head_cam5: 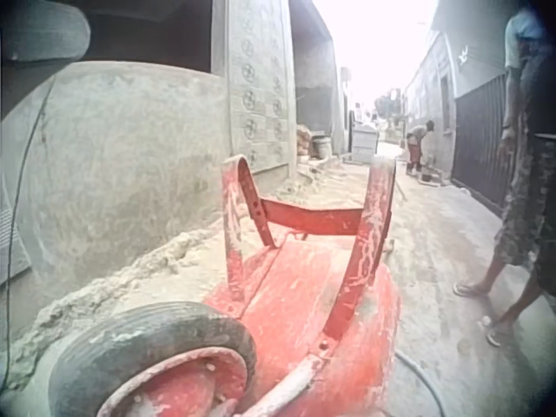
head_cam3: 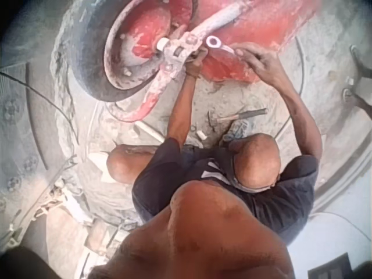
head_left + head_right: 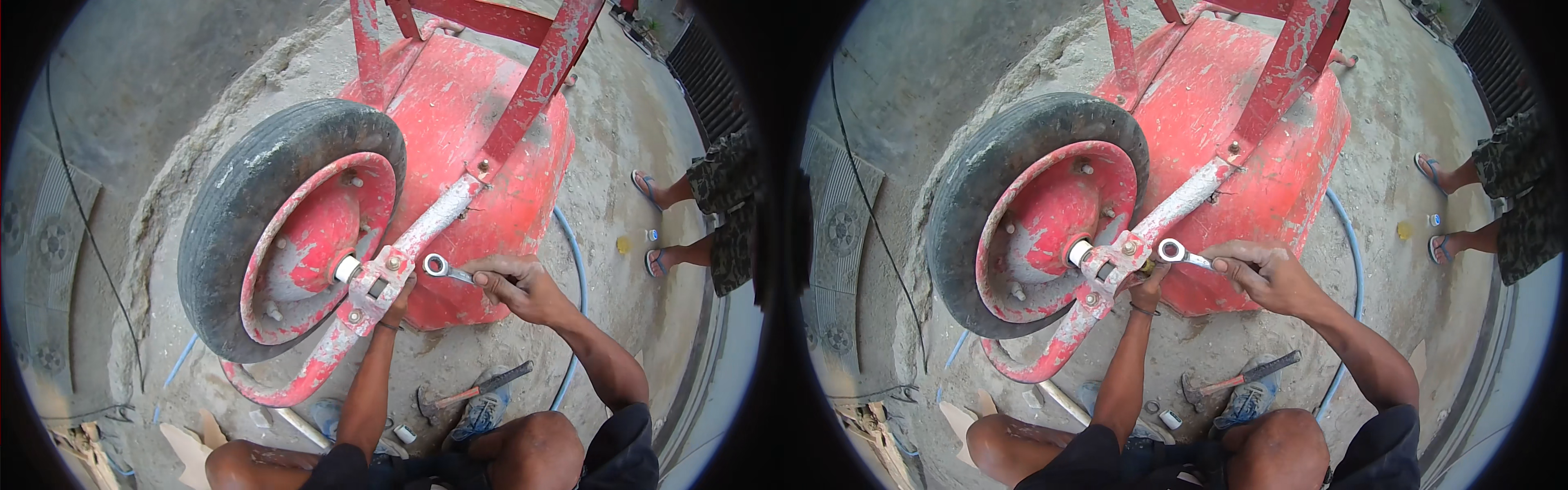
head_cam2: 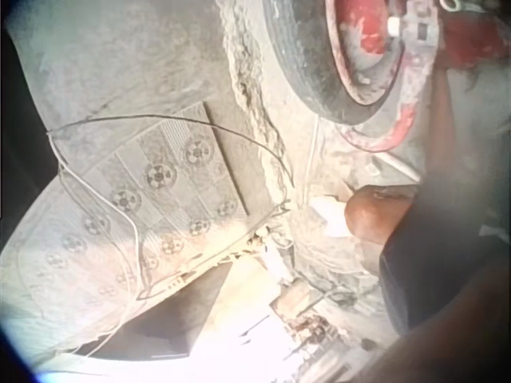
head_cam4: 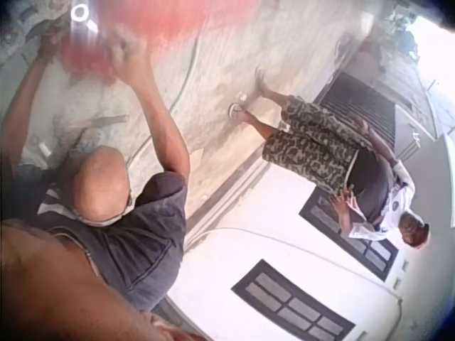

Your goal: The person repairs a wheelbarrow wheel assembly by hand using a hammer, screwdriver, and wrench. They tap the wheel and axle with a hammer, use a screwdriver to pry components, and use a wrench to tighten nuts on the axle assembly.

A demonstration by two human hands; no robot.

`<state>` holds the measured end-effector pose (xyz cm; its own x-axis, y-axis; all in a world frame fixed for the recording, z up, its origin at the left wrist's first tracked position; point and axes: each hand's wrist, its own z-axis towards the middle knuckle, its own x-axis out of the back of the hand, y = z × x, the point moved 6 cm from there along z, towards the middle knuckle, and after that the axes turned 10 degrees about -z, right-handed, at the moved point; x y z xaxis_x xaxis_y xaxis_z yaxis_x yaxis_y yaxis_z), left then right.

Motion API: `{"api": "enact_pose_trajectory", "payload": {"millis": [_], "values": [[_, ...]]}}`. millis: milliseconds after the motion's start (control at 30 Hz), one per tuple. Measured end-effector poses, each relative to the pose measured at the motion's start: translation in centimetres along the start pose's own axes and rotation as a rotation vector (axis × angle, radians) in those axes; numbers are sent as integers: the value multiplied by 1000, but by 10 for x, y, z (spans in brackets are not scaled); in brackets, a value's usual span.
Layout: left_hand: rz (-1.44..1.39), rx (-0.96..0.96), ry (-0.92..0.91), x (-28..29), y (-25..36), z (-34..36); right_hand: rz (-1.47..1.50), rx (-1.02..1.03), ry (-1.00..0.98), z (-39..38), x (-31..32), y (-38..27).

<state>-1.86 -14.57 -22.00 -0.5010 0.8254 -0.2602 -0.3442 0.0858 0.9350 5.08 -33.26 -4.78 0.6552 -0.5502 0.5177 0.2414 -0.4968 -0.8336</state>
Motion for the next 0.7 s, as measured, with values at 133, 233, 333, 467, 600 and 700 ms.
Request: {"api": "enact_pose_trajectory", "payload": {"millis": [133, 233, 333, 467, 600, 700], "values": [[-76, 0, 16, -8, 7, 0, -203, 377, -19, 34, 22, -46], [-20, -24, 8, -1, -4, 0, -167, 552, -222, 62, 14, -64], [-36, 5, 10, -1, -7, 0, -104, 490, -431, 84, 10, -62], [7, 20, 13, 3, -12, -1, -174, 388, -648, 109, 8, -74], [-27, 26, 19, 2, -10, -1, -211, 336, -713, 126, 5, -72], [-76, 65, 17, -5, 0, 1, -212, 340, -694, 125, 6, -68]]}}
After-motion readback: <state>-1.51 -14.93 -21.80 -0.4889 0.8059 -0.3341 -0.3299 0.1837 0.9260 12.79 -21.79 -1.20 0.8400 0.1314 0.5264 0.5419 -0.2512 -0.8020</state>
